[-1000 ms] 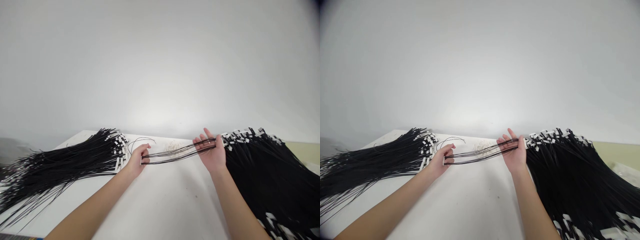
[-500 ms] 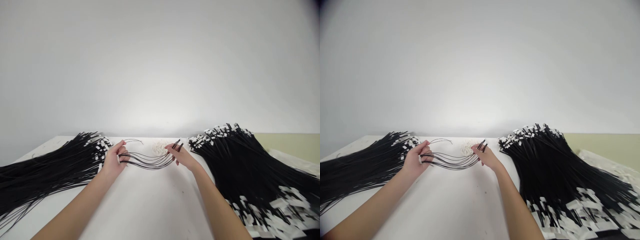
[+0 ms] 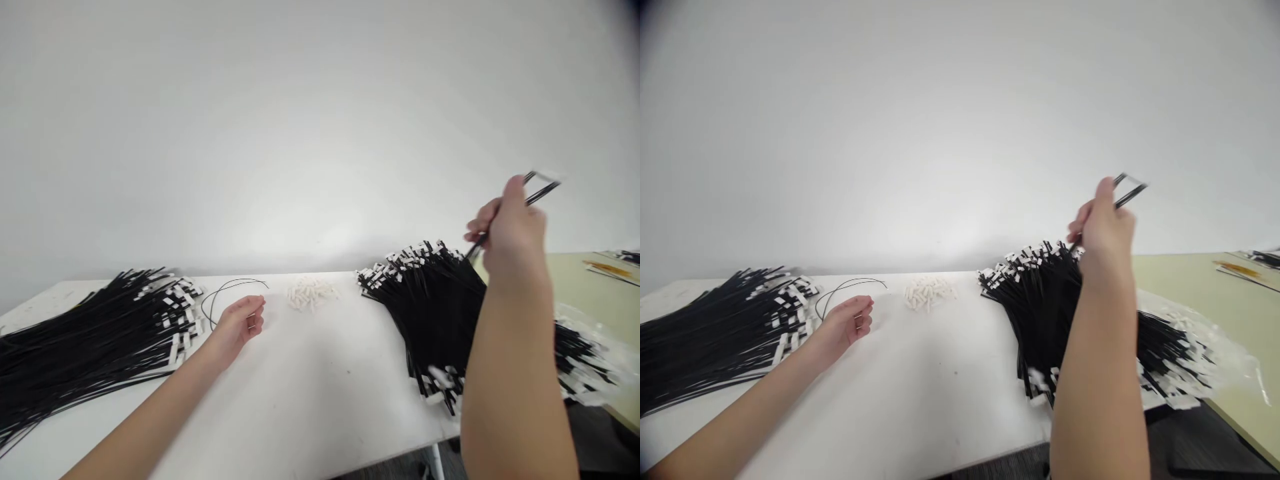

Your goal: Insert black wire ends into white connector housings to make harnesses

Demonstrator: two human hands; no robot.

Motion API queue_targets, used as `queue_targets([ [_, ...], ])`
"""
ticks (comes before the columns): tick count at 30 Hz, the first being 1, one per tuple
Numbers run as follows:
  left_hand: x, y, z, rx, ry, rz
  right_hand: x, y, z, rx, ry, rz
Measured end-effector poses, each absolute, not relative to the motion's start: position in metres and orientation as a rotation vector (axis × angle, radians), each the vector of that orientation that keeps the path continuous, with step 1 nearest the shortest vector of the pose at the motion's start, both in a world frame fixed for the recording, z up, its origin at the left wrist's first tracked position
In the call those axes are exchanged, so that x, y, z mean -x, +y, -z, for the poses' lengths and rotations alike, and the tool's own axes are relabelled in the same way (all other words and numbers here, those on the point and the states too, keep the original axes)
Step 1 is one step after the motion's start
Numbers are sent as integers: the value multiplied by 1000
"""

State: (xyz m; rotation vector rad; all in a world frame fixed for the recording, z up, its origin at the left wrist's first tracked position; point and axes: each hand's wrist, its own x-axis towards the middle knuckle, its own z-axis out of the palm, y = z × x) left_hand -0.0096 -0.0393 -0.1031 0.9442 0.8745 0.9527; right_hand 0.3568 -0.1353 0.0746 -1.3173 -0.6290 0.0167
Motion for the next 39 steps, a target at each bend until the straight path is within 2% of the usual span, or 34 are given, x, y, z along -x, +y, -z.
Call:
queue_targets([
  [7, 6, -42, 110, -994, 943, -890, -410, -166, -114, 1339, -620, 304],
  [12, 6, -45, 109, -1064, 925, -832, -425, -135, -111, 1834, -922, 369],
  [15, 6, -46, 109, -1136, 940, -795, -426, -102, -70, 2086, -1139, 379],
  [21, 7, -46, 111, -1197, 989, -774, -418, -95, 61, 2216, -1268, 507],
  [24, 8, -43, 113, -1195, 982, -782, -422, -108, 87, 2186, -1297, 647],
  [32, 8, -41, 115, -1221, 981, -771, -421, -94, 64, 2017, -1163, 856],
  [39, 9, -46, 122, -1696, 1119, -698, -324, -29, 28, 1557, -1079, 728],
])
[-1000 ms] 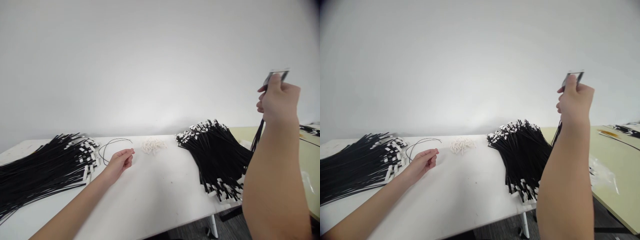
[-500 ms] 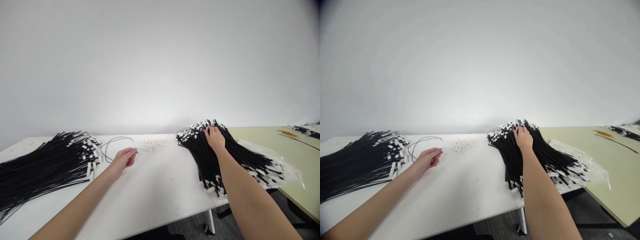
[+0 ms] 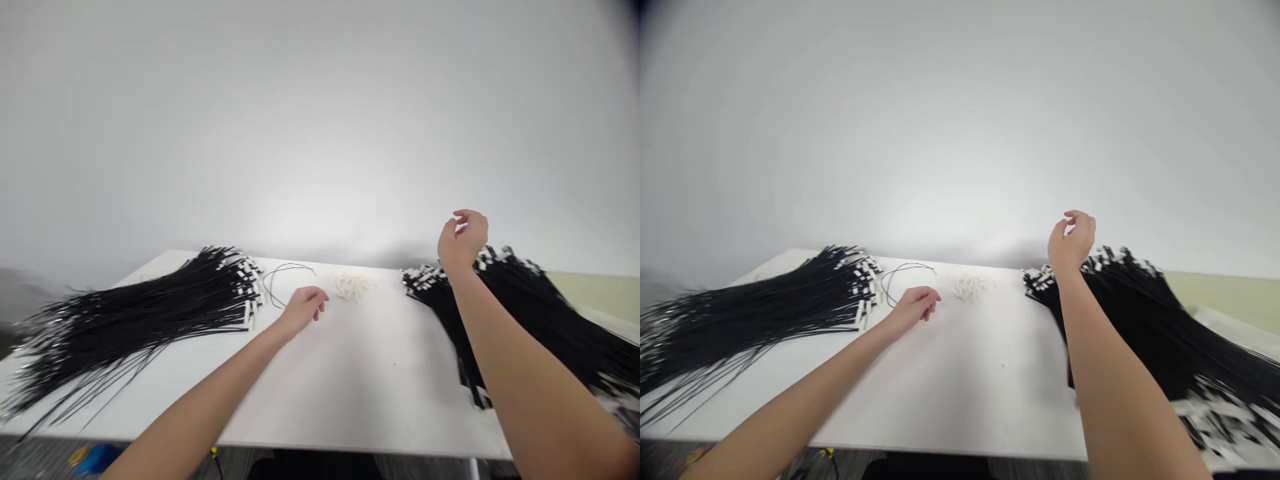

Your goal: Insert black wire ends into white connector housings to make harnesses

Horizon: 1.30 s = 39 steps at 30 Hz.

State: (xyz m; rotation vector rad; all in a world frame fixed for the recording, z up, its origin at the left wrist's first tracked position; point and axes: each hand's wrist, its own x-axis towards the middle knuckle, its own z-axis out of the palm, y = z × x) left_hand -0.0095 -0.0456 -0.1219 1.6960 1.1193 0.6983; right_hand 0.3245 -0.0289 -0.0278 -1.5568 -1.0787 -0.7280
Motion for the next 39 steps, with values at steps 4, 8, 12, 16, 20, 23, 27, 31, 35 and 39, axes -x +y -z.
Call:
queue_targets([
  [4, 22, -42, 122, -2302, 1501, -629, -240, -8, 43, 1353, -1136, 581],
  [8, 44, -29, 118, -2500, 2155, -514, -176, -22, 101, 1088, -1481, 400],
  [12, 69, -10, 119, -2301, 2611, -350, -154, -38, 152, 961, -1760, 339],
  [16, 81, 2, 122, -2235, 2624, -269, -151, -40, 167, 924, -1840, 305],
  [20, 79, 5, 127, -2265, 2675, -327, -148, -41, 167, 915, -1859, 273],
  [23, 76, 5, 132, -2248, 2718, -363, -148, -44, 167, 929, -1864, 253],
  [27, 75, 6, 138, -2255, 2746, -410, -152, -47, 169, 995, -1828, 204],
  [31, 75, 6, 139, -2278, 2721, -411, -155, -48, 170, 1044, -1806, 149],
  [35, 74, 1, 135, -2284, 2657, -356, -155, -48, 171, 1053, -1805, 126],
  [39, 70, -11, 118, -2244, 2626, -219, -155, -49, 170, 1061, -1805, 121],
])
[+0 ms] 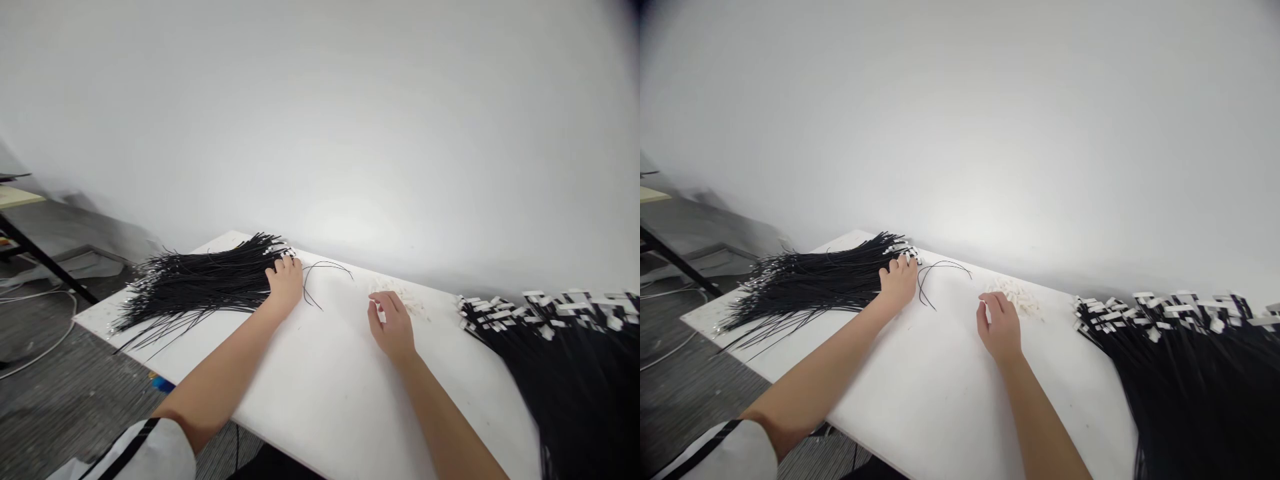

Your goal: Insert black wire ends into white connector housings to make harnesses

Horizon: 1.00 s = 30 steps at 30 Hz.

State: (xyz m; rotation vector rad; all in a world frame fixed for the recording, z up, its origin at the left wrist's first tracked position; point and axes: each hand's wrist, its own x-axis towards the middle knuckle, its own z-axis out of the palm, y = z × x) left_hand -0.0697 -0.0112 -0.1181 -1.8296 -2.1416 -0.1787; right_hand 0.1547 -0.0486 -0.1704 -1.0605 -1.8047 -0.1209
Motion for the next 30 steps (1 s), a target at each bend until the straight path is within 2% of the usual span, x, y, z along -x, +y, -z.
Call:
queue_targets([
  [4, 70, -27, 96, 1953, -2381, -236, -154, -49, 169, 1085, -1813, 90],
  [7, 74, -34, 87, 2043, -2458, -367, -154, -49, 170, 1070, -1817, 82],
  [19, 82, -34, 89, 2088, -2379, -273, -154, -50, 171, 1085, -1810, 75],
  [30, 60, -38, 96, 2103, -2013, -10, -155, -49, 172, 1082, -1816, 78],
])
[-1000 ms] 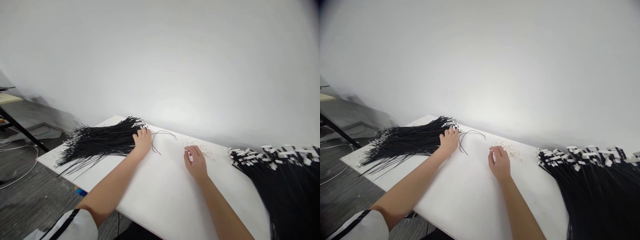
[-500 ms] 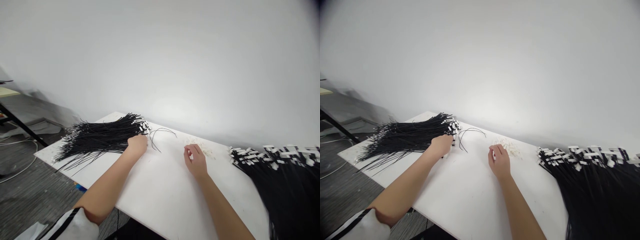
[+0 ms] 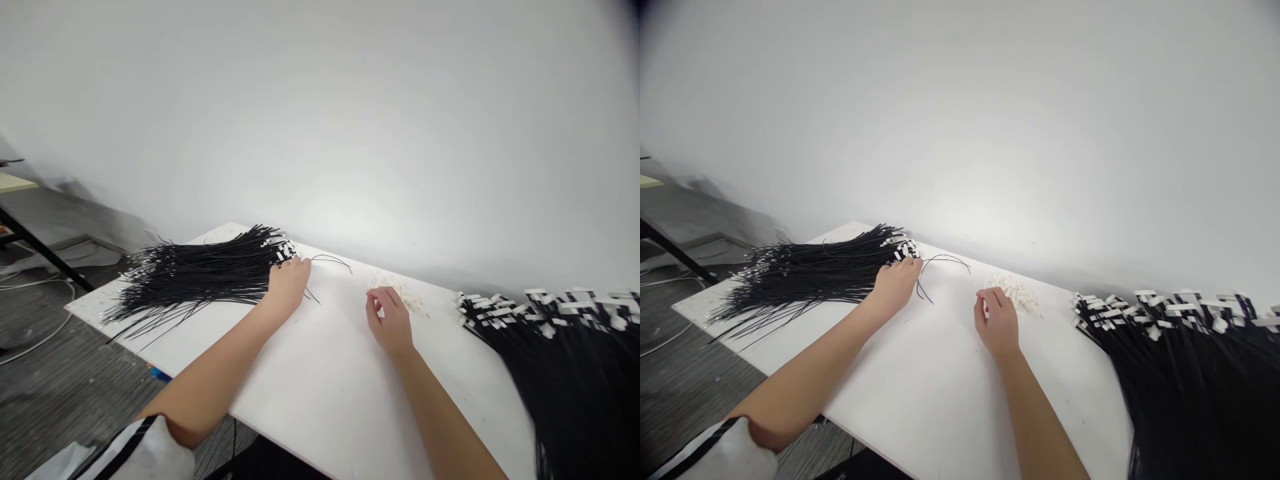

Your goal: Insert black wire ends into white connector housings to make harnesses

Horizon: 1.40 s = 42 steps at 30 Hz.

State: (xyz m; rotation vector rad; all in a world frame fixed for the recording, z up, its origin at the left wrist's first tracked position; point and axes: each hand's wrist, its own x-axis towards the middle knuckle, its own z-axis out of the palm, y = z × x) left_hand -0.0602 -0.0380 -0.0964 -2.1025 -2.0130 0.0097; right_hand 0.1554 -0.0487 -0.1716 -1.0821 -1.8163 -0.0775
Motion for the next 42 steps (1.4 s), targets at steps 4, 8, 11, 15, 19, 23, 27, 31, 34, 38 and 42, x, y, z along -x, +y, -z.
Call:
queue_targets([
  [4, 56, -36, 100, 2114, -1923, 94, -155, -48, 172, 1066, -1818, 77],
  [8, 57, -32, 106, 2089, -1973, 125, -156, -48, 173, 1074, -1826, 64],
  [11, 59, -28, 110, 2037, -2060, 148, -156, -49, 174, 1087, -1829, 55],
  [15, 65, -23, 112, 2078, -2147, 120, -155, -50, 173, 1094, -1832, 45],
  [19, 78, -18, 108, 2162, -2171, 61, -156, -49, 174, 1094, -1838, 34],
  [23, 98, -11, 100, 2221, -2221, -31, -157, -49, 174, 1099, -1840, 27],
  [27, 113, -9, 91, 2229, -2255, -96, -157, -49, 172, 1108, -1841, 22],
  [31, 113, -18, 80, 2273, -2264, -143, -156, -50, 172, 1113, -1841, 21],
  [34, 107, -26, 75, 2330, -2380, -384, -156, -50, 172, 1122, -1848, 9],
  [38, 99, -30, 71, 2335, -2468, -584, -156, -49, 173, 1119, -1852, 6],
  [42, 95, -31, 67, 2347, -2471, -584, -157, -50, 173, 1100, -1854, 2],
])
